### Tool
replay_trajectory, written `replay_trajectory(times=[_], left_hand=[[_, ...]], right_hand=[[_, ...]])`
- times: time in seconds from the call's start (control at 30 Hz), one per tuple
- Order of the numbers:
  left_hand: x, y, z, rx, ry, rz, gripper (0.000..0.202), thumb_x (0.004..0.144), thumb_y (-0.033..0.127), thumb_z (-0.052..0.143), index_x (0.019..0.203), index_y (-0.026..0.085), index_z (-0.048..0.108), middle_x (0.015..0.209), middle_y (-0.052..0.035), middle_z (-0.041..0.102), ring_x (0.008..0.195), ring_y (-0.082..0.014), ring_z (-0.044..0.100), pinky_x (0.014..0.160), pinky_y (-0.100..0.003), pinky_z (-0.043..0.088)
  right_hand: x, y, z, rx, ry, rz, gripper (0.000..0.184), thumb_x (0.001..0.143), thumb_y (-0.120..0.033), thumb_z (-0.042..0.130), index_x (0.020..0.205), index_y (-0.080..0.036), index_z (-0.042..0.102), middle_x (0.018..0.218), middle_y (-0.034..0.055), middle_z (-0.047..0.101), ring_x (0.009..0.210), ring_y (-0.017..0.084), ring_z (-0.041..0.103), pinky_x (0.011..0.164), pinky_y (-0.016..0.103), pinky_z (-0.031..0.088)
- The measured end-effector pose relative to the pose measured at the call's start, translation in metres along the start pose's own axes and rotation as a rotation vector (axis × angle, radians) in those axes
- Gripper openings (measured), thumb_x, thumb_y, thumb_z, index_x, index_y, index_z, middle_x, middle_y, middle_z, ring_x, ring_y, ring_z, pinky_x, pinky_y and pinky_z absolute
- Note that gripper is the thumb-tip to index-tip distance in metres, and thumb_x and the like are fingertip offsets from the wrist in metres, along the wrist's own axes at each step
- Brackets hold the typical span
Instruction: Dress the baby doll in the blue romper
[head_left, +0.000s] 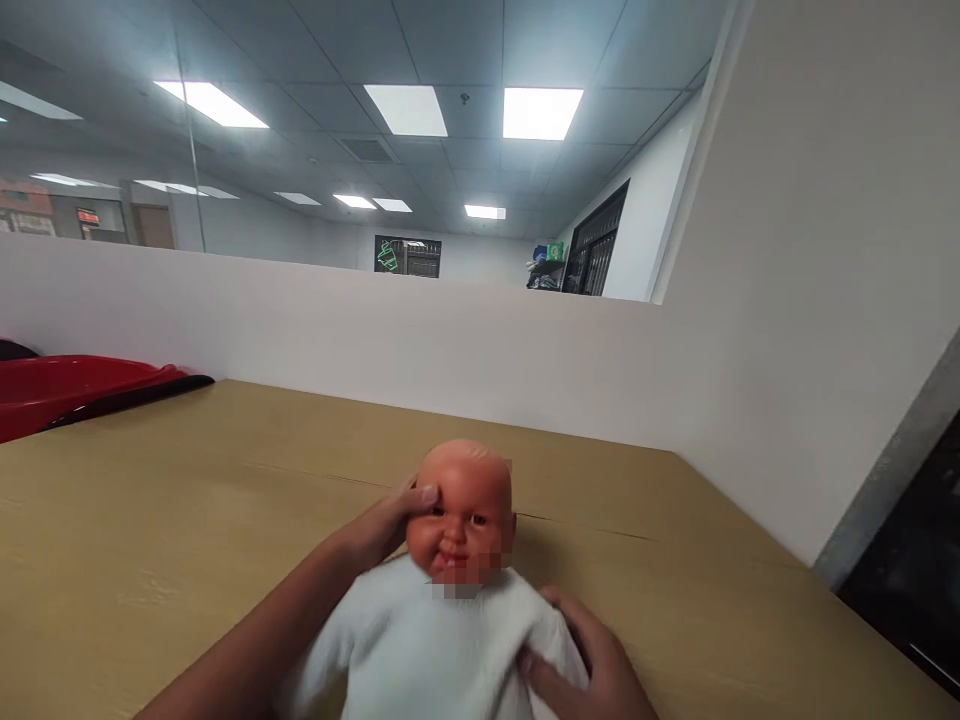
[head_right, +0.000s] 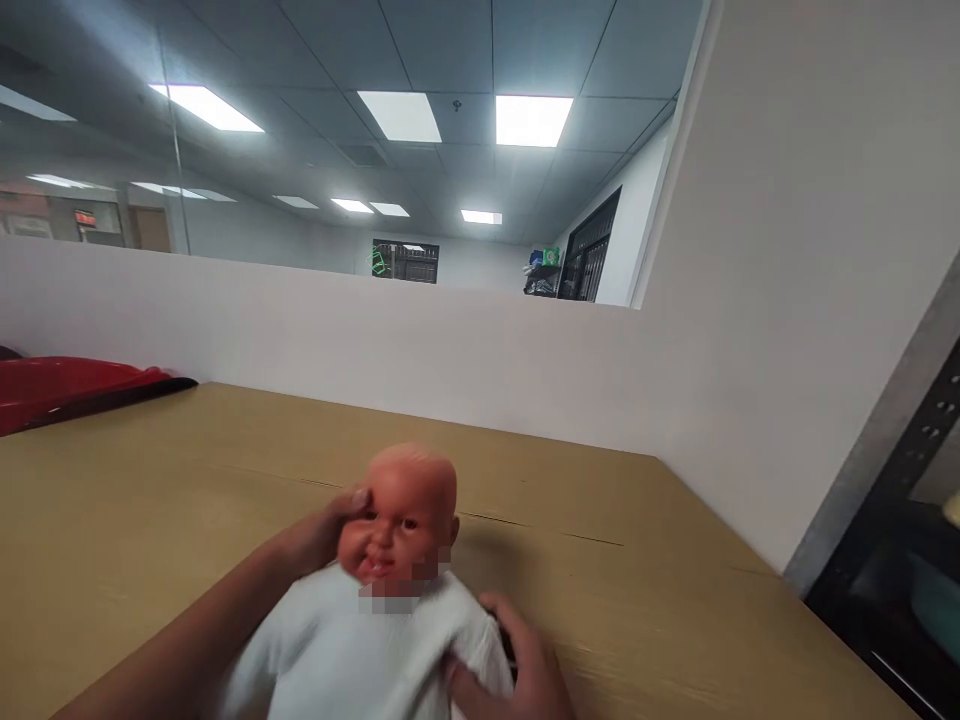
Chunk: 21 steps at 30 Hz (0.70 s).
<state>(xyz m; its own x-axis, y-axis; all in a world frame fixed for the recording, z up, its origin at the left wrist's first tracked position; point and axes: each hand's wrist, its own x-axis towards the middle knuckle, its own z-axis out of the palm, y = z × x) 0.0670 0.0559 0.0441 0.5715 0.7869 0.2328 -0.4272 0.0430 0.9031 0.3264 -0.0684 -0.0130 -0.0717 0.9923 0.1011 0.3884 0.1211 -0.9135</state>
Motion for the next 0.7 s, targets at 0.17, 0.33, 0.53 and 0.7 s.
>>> replay_trajectory(times=[0.17,0.33,0.53,0.7], left_hand=[[0.057,-0.004,-0.010,0.074,-0.122,-0.101,0.070,0.085,0.054,0.081,0.137,0.012,0.062,0.138,-0.0186,0.067,0.136,-0.0392,0.058,0.119,-0.047,0.043],[0.099,-0.018,-0.027,0.064,-0.103,-0.184,0.067,0.086,0.057,0.077,0.130,0.008,0.066,0.132,-0.0231,0.070,0.124,-0.0394,0.066,0.114,-0.047,0.047],[0.140,-0.043,-0.053,0.050,-0.039,-0.181,0.063,0.085,0.062,0.076,0.123,0.013,0.068,0.121,-0.0188,0.074,0.116,-0.0357,0.070,0.109,-0.045,0.051],[0.172,-0.059,-0.074,0.077,0.018,-0.197,0.061,0.082,0.065,0.074,0.117,0.015,0.070,0.112,-0.0160,0.077,0.108,-0.0346,0.072,0.099,-0.042,0.056]], right_hand=[[0.053,0.014,-0.019,-0.022,0.009,-0.064,0.038,0.085,-0.050,0.067,0.107,-0.019,0.066,0.107,0.0091,0.075,0.104,0.031,0.066,0.087,0.037,0.050],[0.108,0.035,-0.031,-0.079,0.086,-0.092,0.038,0.081,-0.052,0.065,0.099,-0.018,0.069,0.096,0.0071,0.073,0.094,0.029,0.065,0.086,0.038,0.047],[0.164,0.063,-0.036,-0.088,0.139,-0.024,0.046,0.078,-0.053,0.062,0.103,-0.016,0.073,0.108,0.0112,0.076,0.100,0.032,0.066,0.092,0.040,0.047],[0.198,0.078,-0.037,-0.098,0.155,0.022,0.046,0.074,-0.055,0.062,0.095,-0.016,0.075,0.102,0.0110,0.077,0.097,0.032,0.066,0.089,0.039,0.047]])
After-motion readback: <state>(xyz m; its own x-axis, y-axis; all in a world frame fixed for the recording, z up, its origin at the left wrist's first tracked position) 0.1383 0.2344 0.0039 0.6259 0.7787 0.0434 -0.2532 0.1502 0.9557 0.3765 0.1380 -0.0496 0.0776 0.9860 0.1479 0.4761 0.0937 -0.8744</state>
